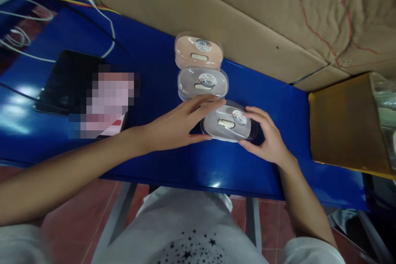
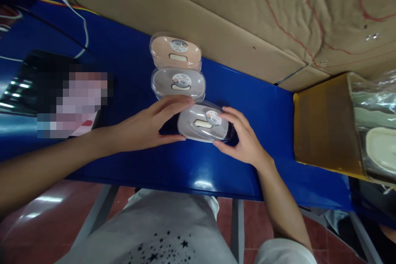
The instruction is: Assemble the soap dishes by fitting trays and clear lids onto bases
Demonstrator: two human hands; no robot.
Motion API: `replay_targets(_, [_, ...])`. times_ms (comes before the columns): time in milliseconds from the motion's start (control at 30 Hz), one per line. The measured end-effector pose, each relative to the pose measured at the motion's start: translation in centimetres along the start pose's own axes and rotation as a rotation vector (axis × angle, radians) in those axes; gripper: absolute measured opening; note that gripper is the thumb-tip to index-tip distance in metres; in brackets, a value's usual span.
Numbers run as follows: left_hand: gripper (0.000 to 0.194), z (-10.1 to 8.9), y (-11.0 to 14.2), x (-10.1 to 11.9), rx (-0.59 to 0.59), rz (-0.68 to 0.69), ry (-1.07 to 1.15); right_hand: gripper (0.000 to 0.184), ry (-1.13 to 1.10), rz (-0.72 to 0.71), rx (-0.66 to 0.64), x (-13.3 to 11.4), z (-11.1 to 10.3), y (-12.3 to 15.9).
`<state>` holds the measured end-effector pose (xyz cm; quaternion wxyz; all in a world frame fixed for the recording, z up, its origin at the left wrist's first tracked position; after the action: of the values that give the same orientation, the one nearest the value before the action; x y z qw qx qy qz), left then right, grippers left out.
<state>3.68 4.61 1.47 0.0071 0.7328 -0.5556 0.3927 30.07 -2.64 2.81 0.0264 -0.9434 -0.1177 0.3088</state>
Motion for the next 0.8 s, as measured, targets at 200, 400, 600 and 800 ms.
replay_targets(200, [0.084,0.1,0.1,0.1,-0.032,0.045,-0.043,0.076,0.064,-0.016,-0.048,-0.6,0.8,0.4])
replay_targets(400, [0.077,0.2,0.2,0.0,-0.023,0.092,-0.064,0.081,0.123,-0.038,-0.051,-1.4,0.7,0.7])
replay_targets(600, [0.073,0.4,0.2,-0.2,-0.057,0.112,-0.081,0.082,0.164,-0.089,-0.040,-1.9,0.9,0.7])
replay_targets(800, [0.075,0.4,0.3,-0.3,-0.046,0.130,-0.090,0.083,0.173,-0.129,-0.019,-2.3,1.0,0.9])
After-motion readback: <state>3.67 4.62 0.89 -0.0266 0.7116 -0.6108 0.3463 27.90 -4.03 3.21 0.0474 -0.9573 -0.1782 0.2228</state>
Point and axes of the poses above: each hand's wrist, its own y-axis away from the middle knuckle, its own z-axis out of the palm, x = y × z, the point moved 5 cm from there along -y, towards the middle knuckle, and after that the axes turned 13 degrees about z, right-handed, at the moved point
